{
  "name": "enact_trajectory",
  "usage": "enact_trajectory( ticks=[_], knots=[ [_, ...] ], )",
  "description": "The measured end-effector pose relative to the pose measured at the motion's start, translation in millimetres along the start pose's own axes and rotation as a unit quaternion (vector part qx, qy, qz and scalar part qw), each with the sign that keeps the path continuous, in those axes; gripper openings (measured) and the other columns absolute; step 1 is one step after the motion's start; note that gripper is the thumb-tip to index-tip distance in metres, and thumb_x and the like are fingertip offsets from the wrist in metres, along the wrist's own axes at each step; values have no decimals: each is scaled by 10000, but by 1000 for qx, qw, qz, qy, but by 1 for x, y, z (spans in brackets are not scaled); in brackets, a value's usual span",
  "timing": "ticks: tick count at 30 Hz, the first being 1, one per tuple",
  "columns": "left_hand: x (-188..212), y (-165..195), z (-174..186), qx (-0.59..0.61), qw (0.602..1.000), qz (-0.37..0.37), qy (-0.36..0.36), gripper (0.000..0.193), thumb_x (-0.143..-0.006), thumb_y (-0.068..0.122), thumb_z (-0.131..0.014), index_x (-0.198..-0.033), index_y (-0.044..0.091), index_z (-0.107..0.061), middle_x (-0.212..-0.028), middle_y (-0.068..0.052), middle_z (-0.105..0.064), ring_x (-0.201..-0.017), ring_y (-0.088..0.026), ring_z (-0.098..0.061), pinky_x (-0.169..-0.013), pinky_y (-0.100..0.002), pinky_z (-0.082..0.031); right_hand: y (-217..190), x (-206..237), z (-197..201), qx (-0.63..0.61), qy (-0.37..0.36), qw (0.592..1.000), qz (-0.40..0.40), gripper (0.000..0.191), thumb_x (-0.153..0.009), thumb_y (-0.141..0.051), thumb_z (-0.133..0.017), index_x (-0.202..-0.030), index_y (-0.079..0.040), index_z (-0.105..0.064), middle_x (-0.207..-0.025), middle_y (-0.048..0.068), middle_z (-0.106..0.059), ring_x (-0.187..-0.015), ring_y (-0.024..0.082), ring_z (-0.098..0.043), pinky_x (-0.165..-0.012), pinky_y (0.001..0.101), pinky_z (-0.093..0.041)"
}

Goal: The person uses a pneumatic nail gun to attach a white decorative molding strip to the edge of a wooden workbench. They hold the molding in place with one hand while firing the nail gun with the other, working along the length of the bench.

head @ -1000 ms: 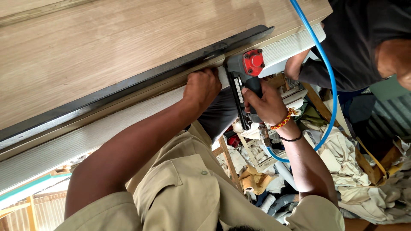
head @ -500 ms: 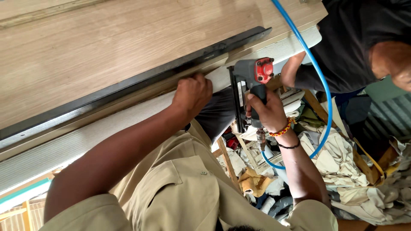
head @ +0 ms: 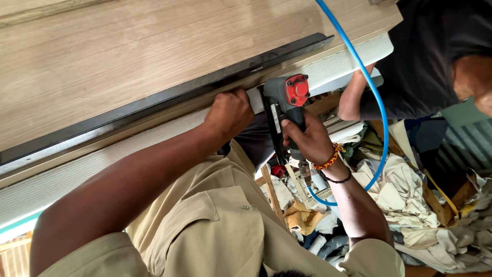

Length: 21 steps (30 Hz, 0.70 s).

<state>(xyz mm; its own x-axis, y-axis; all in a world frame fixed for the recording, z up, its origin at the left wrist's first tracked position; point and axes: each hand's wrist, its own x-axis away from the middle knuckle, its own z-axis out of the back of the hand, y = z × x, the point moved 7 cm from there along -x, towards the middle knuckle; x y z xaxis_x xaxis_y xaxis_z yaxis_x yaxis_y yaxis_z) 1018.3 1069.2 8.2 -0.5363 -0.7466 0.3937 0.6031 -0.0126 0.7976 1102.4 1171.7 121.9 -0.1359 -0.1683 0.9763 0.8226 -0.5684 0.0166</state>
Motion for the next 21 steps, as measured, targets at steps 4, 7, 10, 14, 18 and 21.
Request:
enact_trajectory(
  ticks=[4,7,10,14,18,21],
  knots=[
    [-2,-3,4,-8,1000,10,-25,176,-830,152,-658,-902,51,-782,-914,-150,-655,-688,-240,-708,-441,-343,-511,-5,1,-4,4,-6,1000,-13,128,-1000,-128,-620,-1061,-23,-580,-743,13,-617,-654,84,-623,-601,270,-561],
    [1,-6,8,-2,999,7,-33,184,-846,157,-650,-929,65,-787,-954,-146,-653,-710,-238,-718,-462,-339,-517,-8,0,-7,15,-9,1000,-15,129,-1001,-131,-624,-1032,-14,-579,-733,18,-619,-645,86,-622,-595,272,-561],
    [4,-6,10,4,999,-3,-37,190,-871,161,-639,-941,66,-788,-978,-142,-648,-725,-227,-720,-475,-337,-525,-10,-1,-10,31,-8,999,-13,134,-1004,-137,-622,-1018,-11,-581,-725,18,-621,-637,84,-621,-592,269,-558],
    [8,-7,10,-1,999,-15,-40,191,-866,164,-638,-947,75,-787,-1013,-134,-637,-746,-215,-716,-498,-325,-526,-13,-1,-15,45,-3,999,0,135,-1003,-137,-620,-1005,-8,-579,-717,16,-621,-630,81,-623,-589,268,-563],
    [13,-7,7,-13,999,-12,-49,192,-878,172,-628,-944,85,-786,-1023,-124,-634,-750,-221,-701,-534,-330,-501,-12,0,-17,67,13,998,5,136,-998,-134,-622,-985,-5,-578,-702,20,-620,-615,86,-628,-576,270,-561],
    [14,-5,7,-25,999,16,-28,222,-889,191,-603,-994,99,-776,-1037,-117,-648,-775,-220,-688,-562,-345,-483,-8,1,-15,75,18,997,-4,146,-1012,-150,-624,-980,-10,-598,-711,20,-623,-626,92,-636,-589,268,-555]
  ],
)
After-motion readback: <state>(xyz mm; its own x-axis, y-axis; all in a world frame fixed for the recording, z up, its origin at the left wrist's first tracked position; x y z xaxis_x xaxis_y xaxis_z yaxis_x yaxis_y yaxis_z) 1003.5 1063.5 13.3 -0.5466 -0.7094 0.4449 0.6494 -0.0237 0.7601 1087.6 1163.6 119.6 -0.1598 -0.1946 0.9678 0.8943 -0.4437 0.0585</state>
